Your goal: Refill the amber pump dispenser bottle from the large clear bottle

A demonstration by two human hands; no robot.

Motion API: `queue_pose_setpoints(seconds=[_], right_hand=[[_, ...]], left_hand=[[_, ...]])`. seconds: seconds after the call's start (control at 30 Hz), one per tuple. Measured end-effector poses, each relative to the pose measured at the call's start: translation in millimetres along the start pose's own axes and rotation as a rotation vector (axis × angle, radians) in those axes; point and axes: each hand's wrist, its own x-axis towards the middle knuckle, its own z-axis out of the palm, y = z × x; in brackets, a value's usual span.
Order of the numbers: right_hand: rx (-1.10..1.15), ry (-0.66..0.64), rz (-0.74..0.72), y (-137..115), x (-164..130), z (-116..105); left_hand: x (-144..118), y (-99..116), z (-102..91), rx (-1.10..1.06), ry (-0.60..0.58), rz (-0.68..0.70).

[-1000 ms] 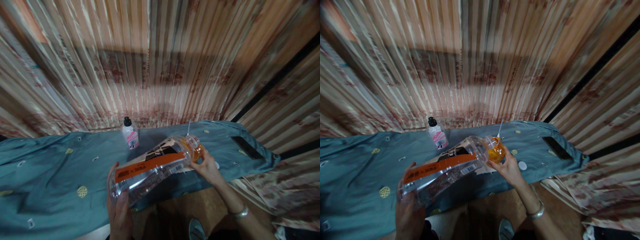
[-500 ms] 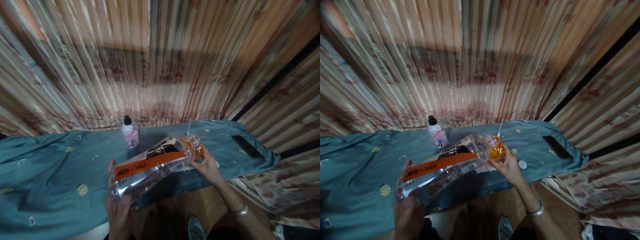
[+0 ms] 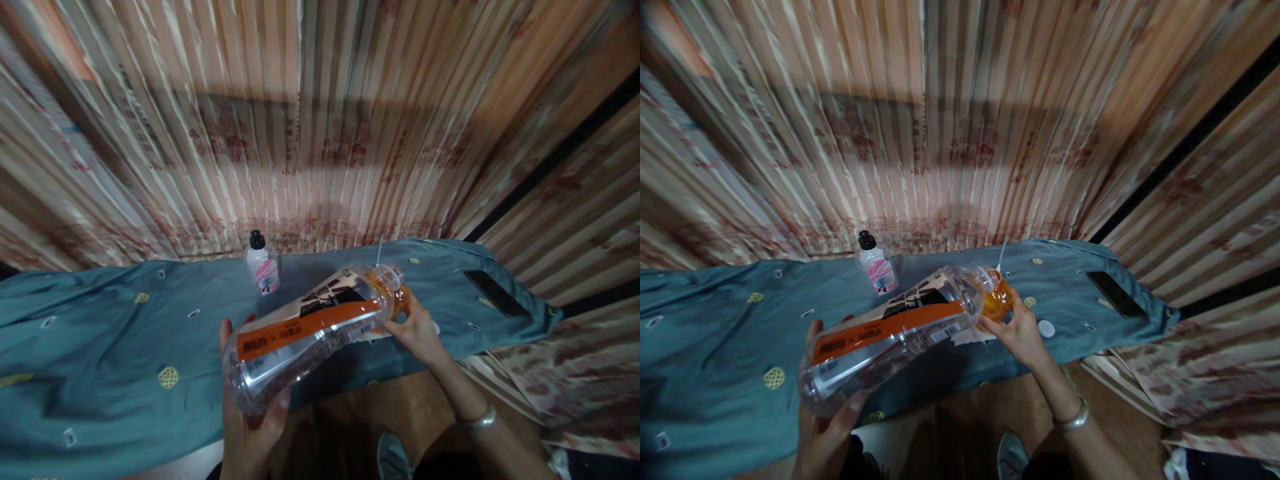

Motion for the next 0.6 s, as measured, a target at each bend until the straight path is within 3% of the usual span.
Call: queue_pose_setpoints(seconds=[0.2,0.6], right_hand=[[0.012,0.000,-0.024,-1.8,1.4,-0.4],[0.016,-0.002,-0.034,-6.6,0.0,-1.4]], left_hand=[[0.1,5.5,2.9,0.034,-0.025,0.055],[1.5,30.4,8.6,0.053,0.061,-0.024]])
